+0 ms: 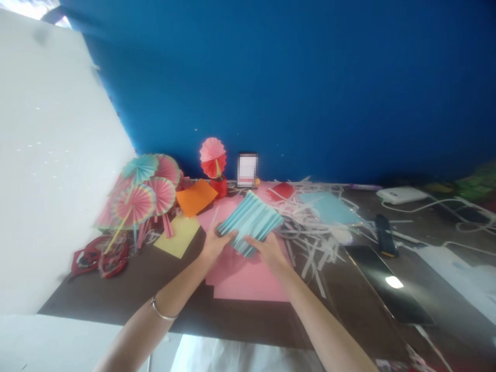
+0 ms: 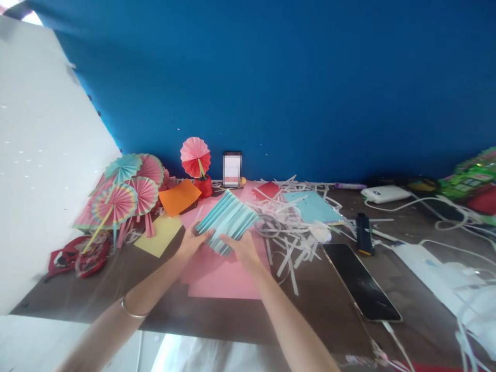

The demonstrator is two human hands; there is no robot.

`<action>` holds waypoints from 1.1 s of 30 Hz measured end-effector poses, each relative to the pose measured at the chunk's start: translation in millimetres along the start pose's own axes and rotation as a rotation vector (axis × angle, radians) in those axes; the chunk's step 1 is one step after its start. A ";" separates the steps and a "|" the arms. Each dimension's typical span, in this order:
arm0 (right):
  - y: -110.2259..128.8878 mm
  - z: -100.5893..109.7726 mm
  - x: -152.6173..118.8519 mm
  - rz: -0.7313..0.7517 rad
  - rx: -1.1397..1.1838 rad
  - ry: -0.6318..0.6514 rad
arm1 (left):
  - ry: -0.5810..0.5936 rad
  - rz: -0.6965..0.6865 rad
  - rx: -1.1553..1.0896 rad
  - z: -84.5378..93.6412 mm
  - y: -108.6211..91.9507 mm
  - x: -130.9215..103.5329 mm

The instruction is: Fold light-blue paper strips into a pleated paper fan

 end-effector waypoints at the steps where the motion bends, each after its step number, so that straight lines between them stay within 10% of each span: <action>1: -0.5 0.6 0.2 0.002 0.004 -0.007 | -0.003 0.012 -0.016 -0.9 0.4 -0.8; 20: 2.9 -9.6 -3.4 -0.026 0.055 0.092 | -0.006 0.083 -0.148 -8.5 2.4 -8.7; 33: 9.4 8.6 -3.9 0.038 0.001 -0.058 | 0.109 -0.041 -0.024 -15.9 -10.4 -6.9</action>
Point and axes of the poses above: each hand's wrist, its own x-axis towards the middle knuckle, its own z-axis out of the back of the hand, y = z × x, the point moved 10 cm from there along x, towards the middle knuckle, and after that the axes turned 14 degrees about -z, right-handed, at the moved point
